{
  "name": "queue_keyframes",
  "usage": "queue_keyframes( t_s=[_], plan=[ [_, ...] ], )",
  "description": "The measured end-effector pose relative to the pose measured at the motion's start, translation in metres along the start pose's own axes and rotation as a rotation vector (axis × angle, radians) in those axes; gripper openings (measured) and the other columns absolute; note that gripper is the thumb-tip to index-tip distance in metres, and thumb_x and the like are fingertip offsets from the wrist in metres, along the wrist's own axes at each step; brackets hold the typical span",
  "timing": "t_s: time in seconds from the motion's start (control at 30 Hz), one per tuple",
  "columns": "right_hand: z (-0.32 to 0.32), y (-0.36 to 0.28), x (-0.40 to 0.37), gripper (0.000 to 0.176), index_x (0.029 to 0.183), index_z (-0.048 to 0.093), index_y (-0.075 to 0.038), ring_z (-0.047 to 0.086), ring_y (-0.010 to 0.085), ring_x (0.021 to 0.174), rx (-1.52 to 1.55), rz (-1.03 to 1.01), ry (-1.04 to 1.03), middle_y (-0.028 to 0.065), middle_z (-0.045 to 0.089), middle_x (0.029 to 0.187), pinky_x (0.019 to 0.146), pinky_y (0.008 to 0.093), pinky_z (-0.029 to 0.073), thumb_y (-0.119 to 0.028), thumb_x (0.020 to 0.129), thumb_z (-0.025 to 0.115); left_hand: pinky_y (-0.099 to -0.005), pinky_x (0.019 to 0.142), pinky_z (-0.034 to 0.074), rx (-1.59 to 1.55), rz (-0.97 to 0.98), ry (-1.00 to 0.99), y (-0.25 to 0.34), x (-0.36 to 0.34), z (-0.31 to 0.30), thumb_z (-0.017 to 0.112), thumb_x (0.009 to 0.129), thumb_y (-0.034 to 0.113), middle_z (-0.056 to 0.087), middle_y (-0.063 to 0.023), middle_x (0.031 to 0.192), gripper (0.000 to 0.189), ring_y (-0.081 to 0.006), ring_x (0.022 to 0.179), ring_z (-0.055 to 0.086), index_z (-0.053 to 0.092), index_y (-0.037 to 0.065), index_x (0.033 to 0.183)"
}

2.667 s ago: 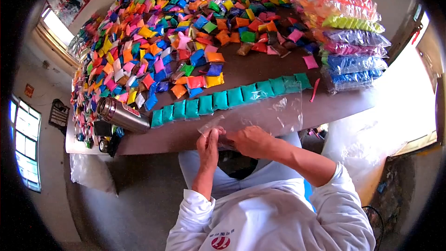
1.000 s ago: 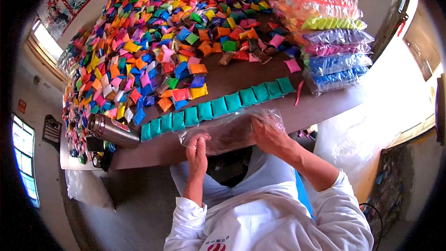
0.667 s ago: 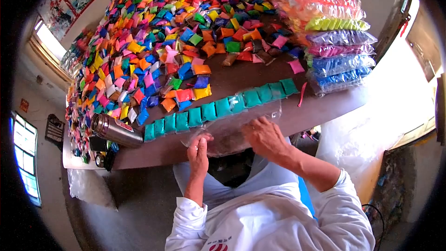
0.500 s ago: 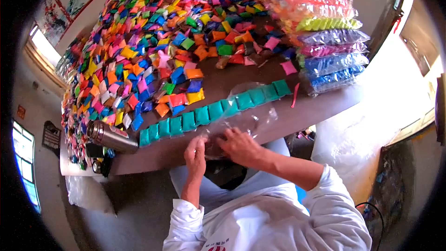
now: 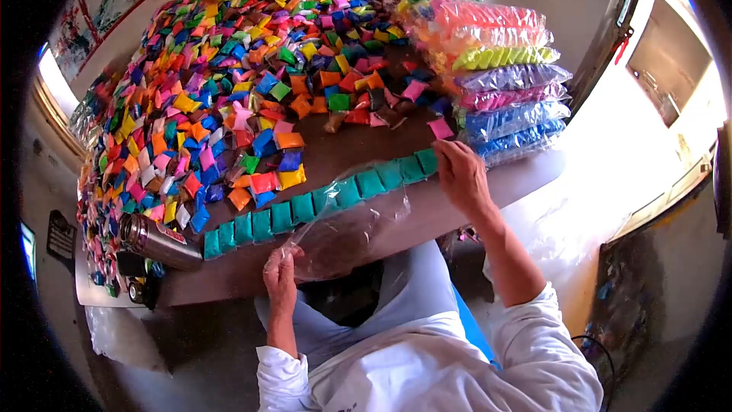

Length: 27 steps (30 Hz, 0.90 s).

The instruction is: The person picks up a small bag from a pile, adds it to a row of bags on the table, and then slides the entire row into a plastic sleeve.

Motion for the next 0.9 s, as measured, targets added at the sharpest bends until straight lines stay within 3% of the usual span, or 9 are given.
queue_keyframes(
  t_s=[0.07,0.2,0.27,0.43,0.5,0.63,0.7,0.83,0.9],
  plan=[
    [0.009,0.026,0.006,0.039,0.116,0.056,-0.004,0.057,0.0355,0.101,-0.126,-0.135,-0.05,0.0179,0.06,0.111,0.089,0.0424,0.046,-0.001,0.078,0.052,-0.0339,0.084,0.046,0.032,0.02,-0.022,0.0,0.0,0.002,0.048,0.097,0.03,0.065,-0.0079,0.093,0.033,-0.0189,0.089,0.061,0.063,0.001,0.092],
    [0.045,0.053,-0.001,0.043,0.12,0.054,-0.006,0.053,0.037,0.11,-0.132,-0.17,-0.229,0.0188,0.055,0.122,0.094,0.0431,0.044,0.0,0.078,0.05,-0.0334,0.084,0.046,0.002,-0.027,-0.022,-0.009,-0.002,0.0,0.048,0.097,0.03,0.065,-0.0083,0.093,0.033,-0.0188,0.089,0.061,0.063,0.001,0.091],
    [0.064,0.068,-0.007,0.05,0.123,0.053,-0.005,0.051,0.039,0.115,-0.247,-0.151,-0.299,0.0198,0.049,0.13,0.097,0.0416,0.044,-0.002,0.073,0.055,-0.0277,0.076,0.045,0.025,0.017,0.014,-0.004,-0.002,0.001,0.047,0.097,0.026,0.067,-0.0061,0.089,0.03,-0.0143,0.085,0.06,0.064,0.001,0.094],
    [0.068,0.073,-0.004,0.044,0.118,0.055,-0.005,0.056,0.0385,0.105,-0.18,-0.179,-0.245,0.02,0.056,0.118,0.088,0.0432,0.047,0.003,0.075,0.052,-0.0283,0.075,0.045,0.014,0.032,0.009,-0.012,-0.001,0.0,0.047,0.096,0.028,0.067,-0.0067,0.089,0.032,-0.0146,0.084,0.06,0.064,0.001,0.094],
    [0.058,0.072,-0.002,0.042,0.115,0.055,-0.003,0.057,0.0388,0.1,-0.137,0.03,-0.193,0.0197,0.058,0.111,0.084,0.0432,0.048,0.006,0.074,0.05,-0.0288,0.075,0.046,0.042,0.032,0.012,-0.004,-0.001,-0.001,0.047,0.096,0.029,0.067,-0.007,0.089,0.033,-0.0147,0.084,0.06,0.064,0.001,0.094],
    [0.057,0.057,-0.002,0.042,0.115,0.054,-0.001,0.057,0.0384,0.101,-0.084,-0.119,-0.078,0.0199,0.059,0.109,0.085,0.0425,0.048,0.006,0.074,0.051,-0.0299,0.077,0.045,0.058,-0.009,0.013,0.001,-0.001,0.0,0.047,0.096,0.029,0.066,-0.0074,0.09,0.032,-0.0164,0.085,0.061,0.063,0.001,0.092],
    [0.071,0.049,-0.006,0.045,0.125,0.048,0.0,0.054,0.0395,0.108,-0.123,-0.301,-0.15,0.0229,0.056,0.12,0.089,0.0434,0.046,-0.006,0.081,0.054,-0.0308,0.08,0.046,0.036,-0.017,0.002,-0.003,0.0,0.0,0.048,0.096,0.029,0.065,-0.0076,0.091,0.031,-0.018,0.087,0.062,0.062,0.001,0.092],
    [0.079,0.033,-0.013,0.057,0.128,0.044,0.001,0.05,0.0401,0.116,-0.097,-0.232,-0.316,0.0215,0.042,0.137,0.097,0.0446,0.042,-0.01,0.075,0.062,-0.0306,0.08,0.045,0.016,-0.066,0.018,-0.003,-0.002,-0.001,0.048,0.096,0.03,0.065,-0.0074,0.091,0.032,-0.0172,0.087,0.061,0.062,0.002,0.092],
    [0.075,0.027,-0.01,0.056,0.127,0.045,0.0,0.051,0.0403,0.115,-0.109,-0.231,-0.341,0.0219,0.045,0.134,0.096,0.0446,0.043,-0.009,0.074,0.062,-0.0305,0.08,0.045,0.009,-0.095,0.032,0.0,-0.004,0.001,0.049,0.096,0.031,0.065,-0.0073,0.09,0.032,-0.017,0.087,0.061,0.062,0.002,0.092]
  ],
)
Point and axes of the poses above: each hand's wrist, its own x-axis towards the middle knuckle, its own z-axis out of the palm, y = z × x, the point moved 5 cm from there along x, towards the middle knuckle
